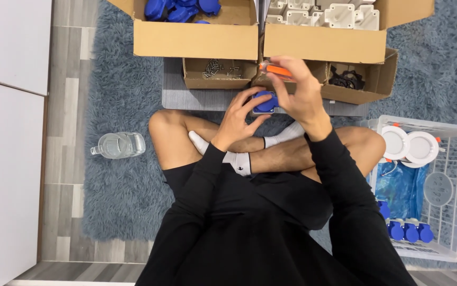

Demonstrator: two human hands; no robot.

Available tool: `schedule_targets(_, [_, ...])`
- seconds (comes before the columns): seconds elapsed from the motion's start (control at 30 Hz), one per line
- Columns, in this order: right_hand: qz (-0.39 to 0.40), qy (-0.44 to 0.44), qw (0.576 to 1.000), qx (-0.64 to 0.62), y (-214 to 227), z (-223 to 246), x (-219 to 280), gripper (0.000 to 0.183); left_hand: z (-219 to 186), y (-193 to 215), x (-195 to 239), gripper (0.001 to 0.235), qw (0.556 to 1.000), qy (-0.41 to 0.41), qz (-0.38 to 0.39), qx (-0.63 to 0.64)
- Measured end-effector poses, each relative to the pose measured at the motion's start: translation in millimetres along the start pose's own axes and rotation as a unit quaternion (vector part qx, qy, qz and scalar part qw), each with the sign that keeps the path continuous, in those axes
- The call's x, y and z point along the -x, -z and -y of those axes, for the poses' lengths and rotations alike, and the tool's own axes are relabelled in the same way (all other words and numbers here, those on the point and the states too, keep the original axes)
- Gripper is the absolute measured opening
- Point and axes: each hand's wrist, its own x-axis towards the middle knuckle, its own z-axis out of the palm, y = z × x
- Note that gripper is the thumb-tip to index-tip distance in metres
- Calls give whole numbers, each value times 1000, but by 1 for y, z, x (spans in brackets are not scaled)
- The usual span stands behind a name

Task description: Assembling or inspecting small blue electrical components using a screwdriver while sitting on the floor.

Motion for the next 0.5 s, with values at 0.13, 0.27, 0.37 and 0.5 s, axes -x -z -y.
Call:
schedule_targets(0.13, [-5,3,1000,10,-7,0,0,40,2,1,1,50,999,-36,-11,2])
schedule_targets(0.27, [-22,-16,999,29,-3,5,1,41,3,-1,2,47,999,-43,-29,13])
schedule_targets(0.37, [-45,-35,998,41,11,7,7,42,6,-3,4,47,997,-43,-55,21])
schedule_targets(0.5, [-117,-118,986,-28,26,15,18,42,8,-10,13,59,992,-34,-113,32])
